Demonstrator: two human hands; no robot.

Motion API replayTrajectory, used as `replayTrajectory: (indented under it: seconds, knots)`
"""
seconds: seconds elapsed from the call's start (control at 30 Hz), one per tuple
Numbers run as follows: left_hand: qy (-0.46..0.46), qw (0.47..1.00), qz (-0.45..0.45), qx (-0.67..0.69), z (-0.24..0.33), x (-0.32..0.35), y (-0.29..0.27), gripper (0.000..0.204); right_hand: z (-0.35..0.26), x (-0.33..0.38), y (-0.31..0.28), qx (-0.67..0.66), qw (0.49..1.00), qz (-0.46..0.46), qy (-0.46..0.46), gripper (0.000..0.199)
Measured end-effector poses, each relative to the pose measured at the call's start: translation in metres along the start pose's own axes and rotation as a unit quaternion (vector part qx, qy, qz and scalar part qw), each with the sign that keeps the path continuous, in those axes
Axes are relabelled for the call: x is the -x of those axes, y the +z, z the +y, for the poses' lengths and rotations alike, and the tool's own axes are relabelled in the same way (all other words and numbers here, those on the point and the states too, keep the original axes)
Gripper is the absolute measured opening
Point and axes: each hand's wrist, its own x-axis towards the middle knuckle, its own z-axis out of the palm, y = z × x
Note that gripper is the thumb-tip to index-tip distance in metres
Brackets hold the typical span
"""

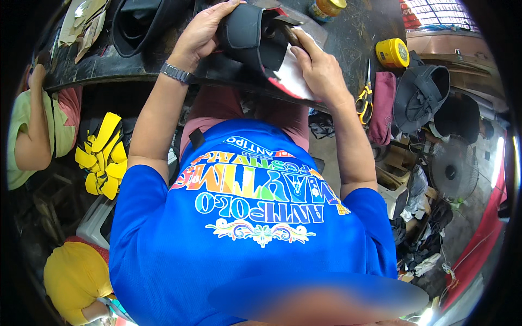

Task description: The person repeatedly hammers the upper of a black loafer-style shoe against a workbench, then inspects the seam and edges by hand. They repeat this hammering and inspection cycle several times, handling the shoe one at a time.

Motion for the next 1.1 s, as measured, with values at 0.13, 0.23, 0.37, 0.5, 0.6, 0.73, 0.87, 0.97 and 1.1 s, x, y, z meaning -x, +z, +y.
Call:
replayTrajectory:
  seconds: [0.13, 0.23, 0.37, 0.5, 0.6, 0.73, 0.87, 0.97, 1.1]
  knots:
    - [-0.001, 1.0, 0.018, -0.003, -0.001, -0.003, 0.001, 0.025, 0.004, -0.006, -0.004, -0.001, 0.995, 0.041, -0.096, 0.042]
    - [0.027, 0.998, 0.048, -0.031, -0.003, 0.001, 0.001, 0.025, -0.002, 0.001, 0.0, -0.123, 0.989, 0.072, -0.04, 0.042]
    - [0.092, 0.989, 0.049, -0.103, -0.009, -0.004, 0.003, 0.026, -0.004, 0.004, 0.002, 0.053, 0.998, 0.017, -0.003, 0.041]
    - [0.076, 0.989, 0.063, -0.108, -0.01, -0.008, 0.002, 0.026, 0.011, 0.012, -0.004, -0.079, 0.994, 0.072, -0.01, 0.043]
    - [0.092, 0.988, 0.067, -0.107, -0.012, -0.007, 0.002, 0.026, 0.017, 0.026, 0.001, -0.155, 0.979, 0.123, -0.039, 0.042]
    - [0.081, 0.992, 0.057, -0.077, -0.013, -0.009, 0.001, 0.026, 0.017, 0.04, -0.004, -0.092, 0.993, 0.071, 0.025, 0.041]
    - [0.074, 0.993, 0.058, -0.069, -0.012, -0.008, 0.0, 0.026, 0.014, 0.052, -0.012, -0.221, 0.969, 0.107, 0.028, 0.046]
    - [0.091, 0.991, 0.043, -0.092, -0.012, -0.007, 0.003, 0.027, 0.01, 0.052, 0.006, -0.127, 0.971, 0.177, -0.101, 0.049]
    - [0.105, 0.985, 0.037, -0.131, -0.01, -0.006, 0.006, 0.027, 0.013, 0.048, 0.007, -0.003, 0.999, 0.039, -0.007, 0.044]
